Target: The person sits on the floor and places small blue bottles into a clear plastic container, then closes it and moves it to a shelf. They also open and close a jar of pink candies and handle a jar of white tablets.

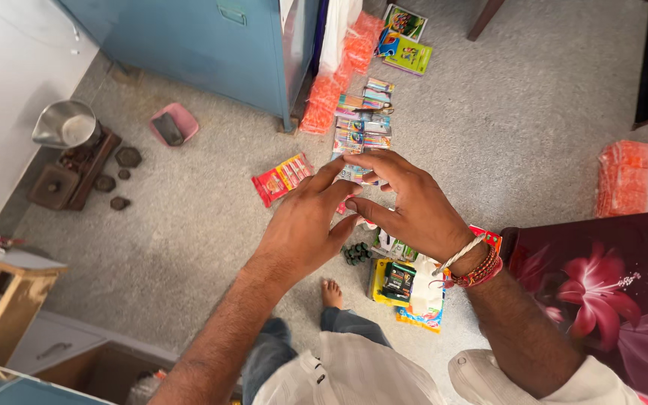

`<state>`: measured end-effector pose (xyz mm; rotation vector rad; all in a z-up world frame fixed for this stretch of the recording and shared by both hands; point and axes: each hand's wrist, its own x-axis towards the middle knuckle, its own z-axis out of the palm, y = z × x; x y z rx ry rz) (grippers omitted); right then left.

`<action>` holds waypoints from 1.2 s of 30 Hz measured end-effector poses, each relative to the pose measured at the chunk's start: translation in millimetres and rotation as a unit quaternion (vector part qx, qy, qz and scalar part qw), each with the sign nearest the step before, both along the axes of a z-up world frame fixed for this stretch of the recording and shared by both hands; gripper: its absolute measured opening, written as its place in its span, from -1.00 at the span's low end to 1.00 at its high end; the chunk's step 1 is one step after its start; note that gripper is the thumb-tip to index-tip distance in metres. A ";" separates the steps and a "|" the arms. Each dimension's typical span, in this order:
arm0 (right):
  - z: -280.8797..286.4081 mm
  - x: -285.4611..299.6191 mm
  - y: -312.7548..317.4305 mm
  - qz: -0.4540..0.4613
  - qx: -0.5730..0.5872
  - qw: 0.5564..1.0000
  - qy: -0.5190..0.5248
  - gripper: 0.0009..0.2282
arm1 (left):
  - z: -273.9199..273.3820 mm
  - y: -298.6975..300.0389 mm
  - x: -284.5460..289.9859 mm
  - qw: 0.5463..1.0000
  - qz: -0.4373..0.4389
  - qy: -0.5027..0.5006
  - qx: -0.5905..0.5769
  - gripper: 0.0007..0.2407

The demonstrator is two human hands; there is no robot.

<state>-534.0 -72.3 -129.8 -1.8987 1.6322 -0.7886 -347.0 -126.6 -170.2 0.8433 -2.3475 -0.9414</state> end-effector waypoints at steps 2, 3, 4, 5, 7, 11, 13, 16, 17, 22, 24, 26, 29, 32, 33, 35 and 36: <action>-4.6 -8.5 5.2 0.003 0.022 1.000 -0.004 -0.50 | -4.5 10.3 -6.0 1.000 0.009 -0.009 -0.004 -0.66; -7.8 -11.7 7.6 0.003 0.032 0.999 -0.006 -0.51 | -7.3 13.7 -7.5 1.000 0.009 -0.008 -0.001 -0.65; -12.2 -14.4 9.6 0.005 0.038 0.999 -0.012 -0.51 | -11.1 16.5 -7.6 1.000 0.009 -0.008 0.002 -0.63; -17.8 -16.4 12.2 0.004 0.043 0.999 -0.018 -0.51 | -16.2 19.2 -7.4 1.000 0.007 -0.006 0.005 -0.62; -33.0 -20.8 17.0 0.013 0.041 0.999 -0.028 -0.50 | -31.9 24.4 -11.4 0.999 0.021 -0.026 0.019 -0.59; -84.7 -31.2 24.0 0.017 0.013 1.000 -0.007 -0.49 | -85.5 36.2 -25.8 0.999 0.020 0.006 0.030 -0.52; -124.1 -36.5 30.7 -0.002 0.019 1.000 0.007 -0.51 | -123.7 38.9 -43.3 0.999 0.025 -0.015 0.037 -0.47; -194.1 -48.6 31.4 -0.042 0.049 0.998 0.011 -0.51 | -186.6 41.4 -65.7 0.991 0.028 -0.076 0.103 -0.40; -222.1 -52.7 32.8 -0.053 0.061 0.997 0.012 -0.49 | -211.7 42.6 -73.4 0.985 0.029 -0.103 0.137 -0.38; -395.3 -86.3 20.7 -0.068 0.099 0.989 0.084 -0.44 | -375.4 32.9 -123.2 0.963 0.057 -0.193 0.180 -0.36; -469.6 -105.8 6.0 -0.059 0.097 0.987 0.114 -0.38 | -446.1 22.6 -145.8 0.960 0.061 -0.221 0.160 -0.35; -543.4 -124.7 -0.2 -0.084 0.166 0.973 0.139 -0.37 | -516.6 16.6 -170.5 0.956 0.051 -0.257 0.131 -0.31; -641.9 -151.2 -1.4 -0.117 0.219 0.952 0.181 -0.32 | -609.8 10.6 -197.6 0.945 0.033 -0.281 0.166 -0.35; -726.7 -175.8 -2.3 -0.133 0.256 0.925 0.247 -0.25 | -683.8 12.3 -220.0 0.941 0.016 -0.292 0.171 -0.35; -752.6 -182.6 -1.7 -0.135 0.270 0.914 0.271 -0.23 | -704.7 14.4 -225.0 0.936 0.017 -0.298 0.185 -0.36; -798.6 -196.1 -0.2 -0.150 0.263 0.910 0.282 -0.15 | -738.2 19.8 -228.9 0.925 0.022 -0.314 0.212 -0.37; -817.9 -201.2 2.6 -0.156 0.260 0.909 0.287 -0.11 | -750.1 23.4 -225.7 0.926 0.025 -0.309 0.217 -0.35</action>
